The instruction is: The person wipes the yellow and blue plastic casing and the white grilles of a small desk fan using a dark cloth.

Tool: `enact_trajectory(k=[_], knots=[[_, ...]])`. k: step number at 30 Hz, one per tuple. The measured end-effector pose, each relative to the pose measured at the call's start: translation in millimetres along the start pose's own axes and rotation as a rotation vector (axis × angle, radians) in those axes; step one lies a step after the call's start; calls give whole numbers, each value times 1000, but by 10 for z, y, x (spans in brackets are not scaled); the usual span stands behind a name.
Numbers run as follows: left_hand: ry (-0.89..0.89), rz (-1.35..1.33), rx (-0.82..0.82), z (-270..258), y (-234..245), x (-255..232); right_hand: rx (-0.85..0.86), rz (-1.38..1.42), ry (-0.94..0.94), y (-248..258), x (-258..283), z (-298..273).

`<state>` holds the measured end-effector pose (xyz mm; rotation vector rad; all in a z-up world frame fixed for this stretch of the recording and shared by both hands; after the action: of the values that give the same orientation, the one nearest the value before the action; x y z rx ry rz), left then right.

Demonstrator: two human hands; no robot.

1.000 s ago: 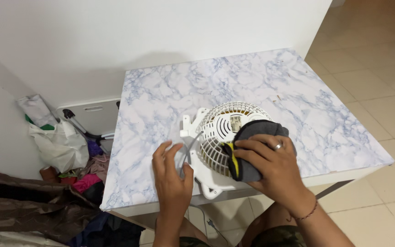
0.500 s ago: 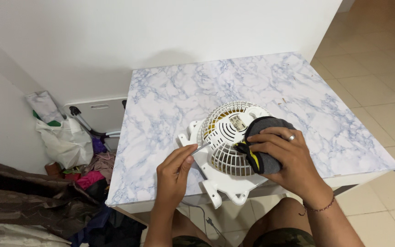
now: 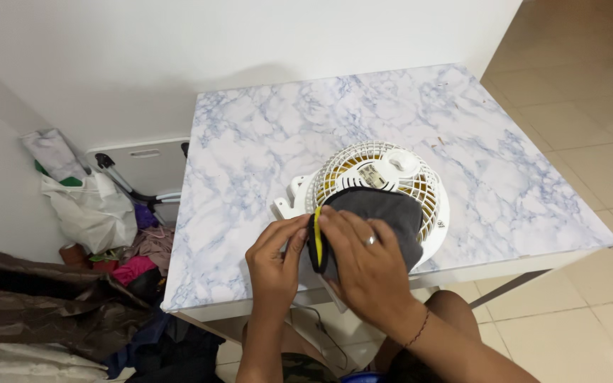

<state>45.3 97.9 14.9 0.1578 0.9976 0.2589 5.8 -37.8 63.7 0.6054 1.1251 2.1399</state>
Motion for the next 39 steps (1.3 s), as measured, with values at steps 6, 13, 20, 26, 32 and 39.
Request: enact_trajectory(k=[6,13,20,26,32,39], knots=[[-4,-5,6,-7,11,29,154,-27,49,-437,135,-319],[13,39,23,-17,-18,5,247,-1,76,-439,143,-292],[1,122,28,-25,-39,-62,79,131,-26,-64,-416,-516],[-43,162,-4,-40,-36,-118,-404,218,-87,655,-770,-542],[-25,227,5,-39,-50,-123,2,-10,43,335,-381,-98],[54,205,49,-23,-112,32,-101,53,-233,356,-928,-285]])
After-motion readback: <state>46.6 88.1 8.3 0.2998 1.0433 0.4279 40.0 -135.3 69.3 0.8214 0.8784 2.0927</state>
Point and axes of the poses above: each hand's wrist, its own z-axis towards the middle knuckle, its own y-axis out of the back of the hand, x = y × z, the point moved 10 cm from there along z, towards the middle knuckle, and after that the axes turned 11 degrees about x, right-handed, at the moved point
